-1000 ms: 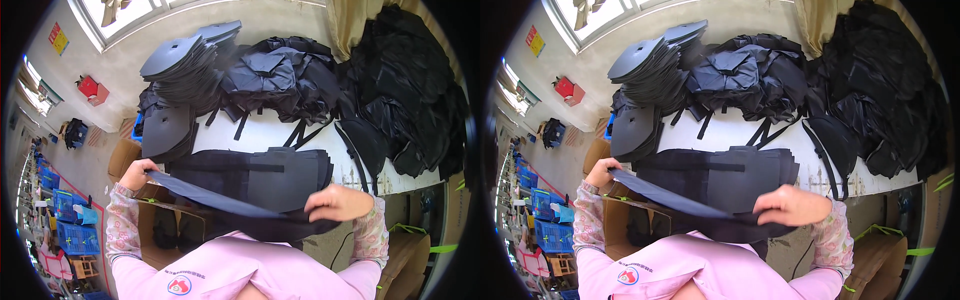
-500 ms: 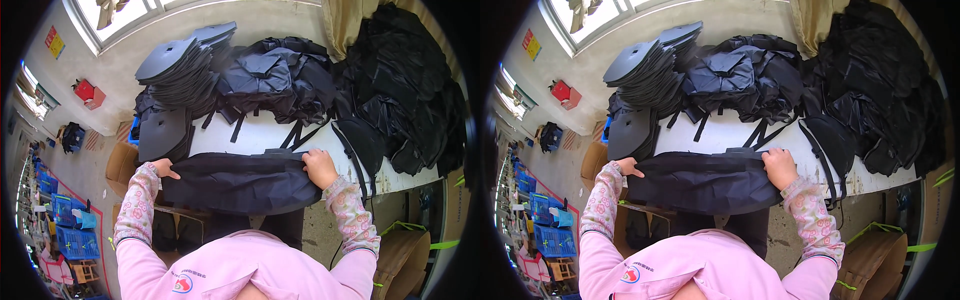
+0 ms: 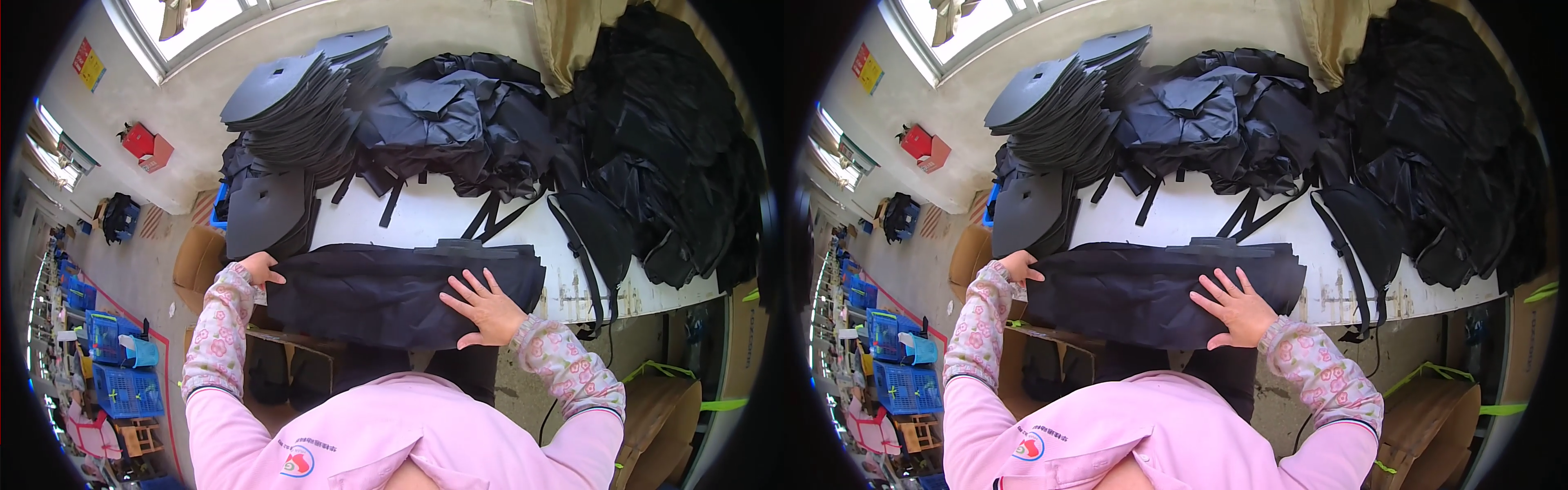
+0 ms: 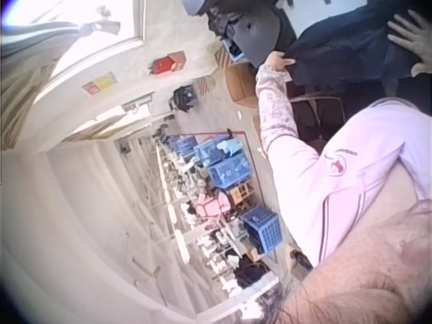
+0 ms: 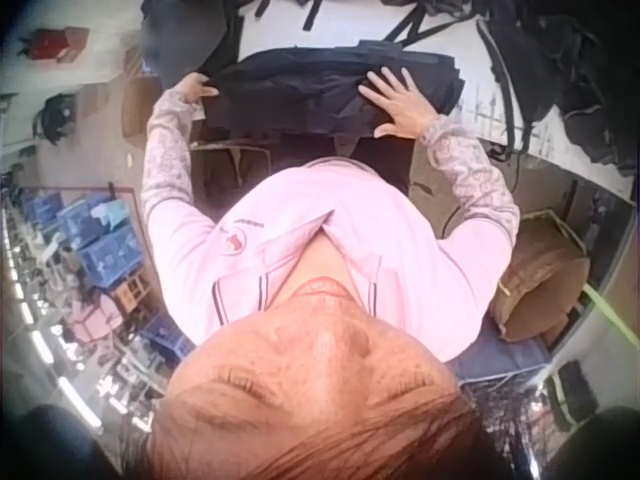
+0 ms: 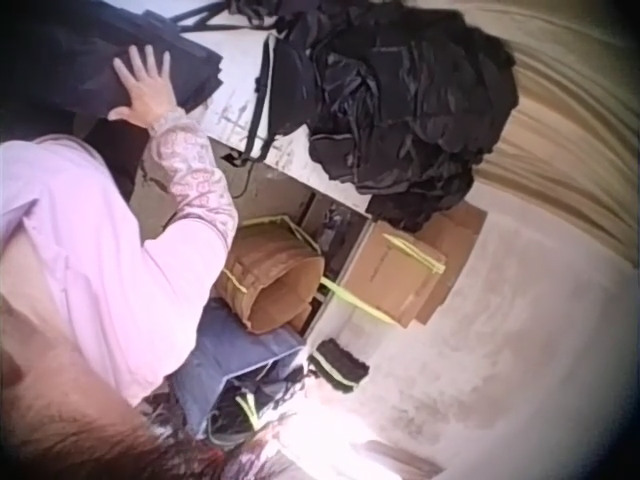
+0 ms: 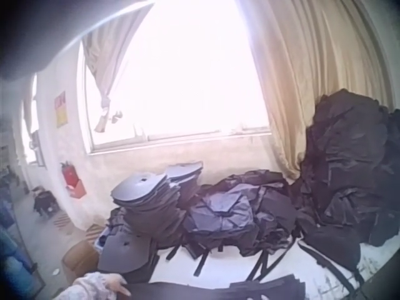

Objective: Inspecting, folding, and stacking black fabric panels with foam inserts in a manufacturing facility.

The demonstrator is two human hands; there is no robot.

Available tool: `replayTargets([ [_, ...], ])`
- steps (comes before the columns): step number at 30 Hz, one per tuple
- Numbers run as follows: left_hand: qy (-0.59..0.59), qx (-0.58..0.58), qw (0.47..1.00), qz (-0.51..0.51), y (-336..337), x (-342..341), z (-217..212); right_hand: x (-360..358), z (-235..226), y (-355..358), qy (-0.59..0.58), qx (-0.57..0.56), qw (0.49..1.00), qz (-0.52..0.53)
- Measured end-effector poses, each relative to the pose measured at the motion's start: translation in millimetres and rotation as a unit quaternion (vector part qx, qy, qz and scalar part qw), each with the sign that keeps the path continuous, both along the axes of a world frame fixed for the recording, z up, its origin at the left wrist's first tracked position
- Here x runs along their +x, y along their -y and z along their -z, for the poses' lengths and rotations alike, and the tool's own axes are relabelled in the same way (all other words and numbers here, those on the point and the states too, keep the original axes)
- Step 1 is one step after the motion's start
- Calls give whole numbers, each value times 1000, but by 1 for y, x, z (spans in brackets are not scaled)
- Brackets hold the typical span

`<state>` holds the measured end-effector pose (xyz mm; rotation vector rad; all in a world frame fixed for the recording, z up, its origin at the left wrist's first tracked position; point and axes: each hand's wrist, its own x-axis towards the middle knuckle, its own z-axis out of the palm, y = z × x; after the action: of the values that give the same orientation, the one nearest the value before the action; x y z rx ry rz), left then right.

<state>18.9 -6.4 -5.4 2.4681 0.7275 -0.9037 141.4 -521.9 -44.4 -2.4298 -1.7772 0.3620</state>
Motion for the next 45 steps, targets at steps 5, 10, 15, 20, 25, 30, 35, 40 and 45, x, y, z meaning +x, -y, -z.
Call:
replayTargets([
  [5, 102, -105, 985, -88, -1, -13, -25, 7, -9, -5, -19, -26, 999, -15],
  [10, 210, -95, 973, -17, 24, -6, -53, 25, -29, -12, -101, -74, 991, -37],
  [15, 265, -101, 959, 14, 79, 3, -89, 38, -87, -43, -221, 25, 975, -3],
  [20, 346, -319, 880, 55, 149, 17, -92, 6, -103, -127, -396, 261, 880, 25],
  [25, 398, -456, 796, -5, 159, 24, -62, 3, -60, -157, -563, 289, 773, 34],
  [30, 417, 306, 853, 69, 26, 13, 6, 16, -48, -135, -554, 287, 768, 145],
  [35, 348, 194, 917, 5, -4, 11, 10, 18, -37, -129, -601, 308, 726, 133],
  [40, 372, 175, 911, 21, -22, 3, 9, 15, -46, -132, -564, 299, 753, 160],
  [45, 629, 127, 766, 36, 51, 14, -23, 17, -39, -127, -480, 333, 785, 208],
])
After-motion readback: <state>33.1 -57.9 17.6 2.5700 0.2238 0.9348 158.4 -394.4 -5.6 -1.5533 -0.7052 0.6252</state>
